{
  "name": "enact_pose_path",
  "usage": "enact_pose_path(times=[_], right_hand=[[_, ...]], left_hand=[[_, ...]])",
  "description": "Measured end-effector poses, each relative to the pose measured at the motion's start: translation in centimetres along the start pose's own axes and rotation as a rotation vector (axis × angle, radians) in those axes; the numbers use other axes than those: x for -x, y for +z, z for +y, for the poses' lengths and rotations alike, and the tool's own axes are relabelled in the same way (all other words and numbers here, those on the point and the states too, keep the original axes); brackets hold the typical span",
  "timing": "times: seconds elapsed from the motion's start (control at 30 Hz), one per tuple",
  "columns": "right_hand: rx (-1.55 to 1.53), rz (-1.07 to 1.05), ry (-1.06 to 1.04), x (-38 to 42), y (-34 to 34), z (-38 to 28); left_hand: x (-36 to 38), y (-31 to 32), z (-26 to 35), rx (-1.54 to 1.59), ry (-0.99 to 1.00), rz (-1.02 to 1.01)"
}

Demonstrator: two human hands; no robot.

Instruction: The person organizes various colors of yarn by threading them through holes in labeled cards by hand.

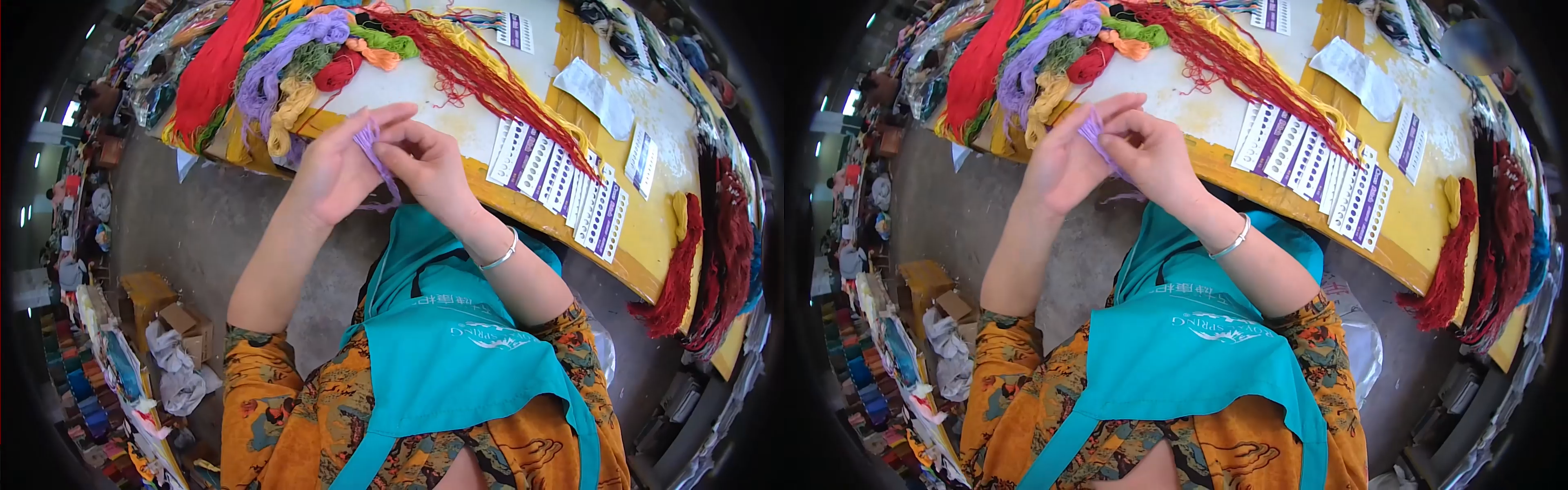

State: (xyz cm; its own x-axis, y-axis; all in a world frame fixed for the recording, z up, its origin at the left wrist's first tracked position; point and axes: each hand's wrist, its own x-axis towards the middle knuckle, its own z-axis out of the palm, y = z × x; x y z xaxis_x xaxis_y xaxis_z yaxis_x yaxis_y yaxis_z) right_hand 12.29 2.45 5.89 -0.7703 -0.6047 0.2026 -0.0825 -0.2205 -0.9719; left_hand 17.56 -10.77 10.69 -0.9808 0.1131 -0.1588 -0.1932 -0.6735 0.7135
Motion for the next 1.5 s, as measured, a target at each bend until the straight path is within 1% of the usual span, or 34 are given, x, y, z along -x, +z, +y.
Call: enact_pose_path(times=[0.07,0.17,0.23,0.3,0.47,0.53,0.6,0.63,0.67,0.73,0.77,0.83,0.87,0.93,0.97,1.0,1.03,1.07,1.1,1.13,1.17,1.2,1.27,1.33,1.4,1.43,1.47,1.5], right_hand=[[-0.343,0.084,0.143,0.4,-0.9,0.9],[-0.369,0.116,0.213,1.1,-2.0,1.0],[-0.369,0.151,0.238,1.4,-2.7,0.9],[-0.455,0.220,0.270,1.4,-3.3,0.9],[-0.540,0.278,0.262,1.5,-4.4,0.9],[-0.565,0.302,0.271,1.5,-5.2,0.8],[-0.814,0.245,0.344,1.5,-6.2,0.9],[-0.883,0.218,0.405,1.5,-6.5,0.7],[-0.880,0.225,0.404,1.5,-7.1,0.7],[-0.568,0.179,0.488,1.5,-8.1,0.6],[-0.329,0.251,0.454,1.6,-8.4,0.4],[-0.228,0.319,0.270,1.5,-9.3,0.6],[-0.329,0.379,0.269,1.3,-10.0,0.3],[-0.706,0.395,0.246,0.8,-12.0,-0.5],[-0.896,0.404,0.238,0.7,-13.6,-0.3],[-1.048,0.417,0.186,0.5,-14.9,-0.6],[-1.198,0.428,0.131,0.4,-16.3,-1.1],[-1.082,0.432,0.069,0.2,-18.0,-1.6],[-1.104,0.363,0.023,0.4,-21.1,-1.3],[-1.124,0.294,-0.022,0.8,-23.7,-1.1],[-1.031,0.562,0.036,0.7,-24.8,-3.1],[-0.901,0.641,0.014,0.7,-27.5,-3.4],[-0.702,0.704,-0.024,1.1,-33.7,-4.3],[-0.519,0.851,0.017,1.7,-38.7,-6.4],[-0.358,0.984,0.011,2.6,-43.2,-8.6],[-0.290,1.137,0.042,3.0,-45.2,-10.0],[-0.218,1.206,0.034,3.6,-47.2,-11.2],[-0.226,1.179,-0.006,4.9,-50.6,-12.1]], left_hand=[[-0.6,-0.7,-1.0,0.016,-0.030,-0.019],[-1.4,-0.9,-2.3,0.039,-0.061,-0.013],[-1.9,-1.4,-3.0,0.002,-0.024,-0.019],[-2.5,-1.7,-3.4,0.006,-0.026,-0.023],[-3.5,-1.3,-4.1,0.039,-0.036,-0.034],[-3.9,-1.1,-4.2,0.045,-0.008,-0.007],[-4.4,-1.5,-4.5,0.034,-0.008,-0.003],[-4.6,-1.9,-4.7,0.023,-0.002,0.007],[-4.8,-2.3,-4.9,0.026,-0.006,0.003],[-5.1,-3.1,-4.8,0.005,-0.002,0.058],[-5.1,-3.4,-4.6,0.007,-0.007,0.057],[-5.1,-3.4,-3.9,0.072,-0.050,-0.032],[-4.9,-3.6,-3.7,0.073,-0.055,-0.036],[-4.4,-4.7,-3.1,0.533,-0.016,-0.118],[-4.2,-6.4,-2.6,0.721,-0.037,-0.125],[-3.6,-7.7,-2.1,0.720,0.027,-0.113],[-3.0,-8.9,-1.4,0.783,0.028,-0.124],[-2.2,-10.6,-0.9,0.825,0.042,-0.064],[-1.3,-13.1,-0.4,0.808,0.078,-0.031],[0.1,-16.2,0.1,0.780,0.126,0.080],[1.4,-19.5,0.7,0.705,0.169,0.158],[3.0,-21.5,1.6,0.691,0.170,0.226],[6.4,-25.6,3.2,0.663,0.240,0.409],[10.1,-30.5,4.3,0.624,0.290,0.565],[13.6,-34.4,5.1,0.575,0.334,0.719],[15.0,-35.6,5.5,0.539,0.353,0.793],[15.9,-35.9,5.8,0.443,0.374,0.921],[16.6,-36.2,6.0,0.343,0.395,1.046]])
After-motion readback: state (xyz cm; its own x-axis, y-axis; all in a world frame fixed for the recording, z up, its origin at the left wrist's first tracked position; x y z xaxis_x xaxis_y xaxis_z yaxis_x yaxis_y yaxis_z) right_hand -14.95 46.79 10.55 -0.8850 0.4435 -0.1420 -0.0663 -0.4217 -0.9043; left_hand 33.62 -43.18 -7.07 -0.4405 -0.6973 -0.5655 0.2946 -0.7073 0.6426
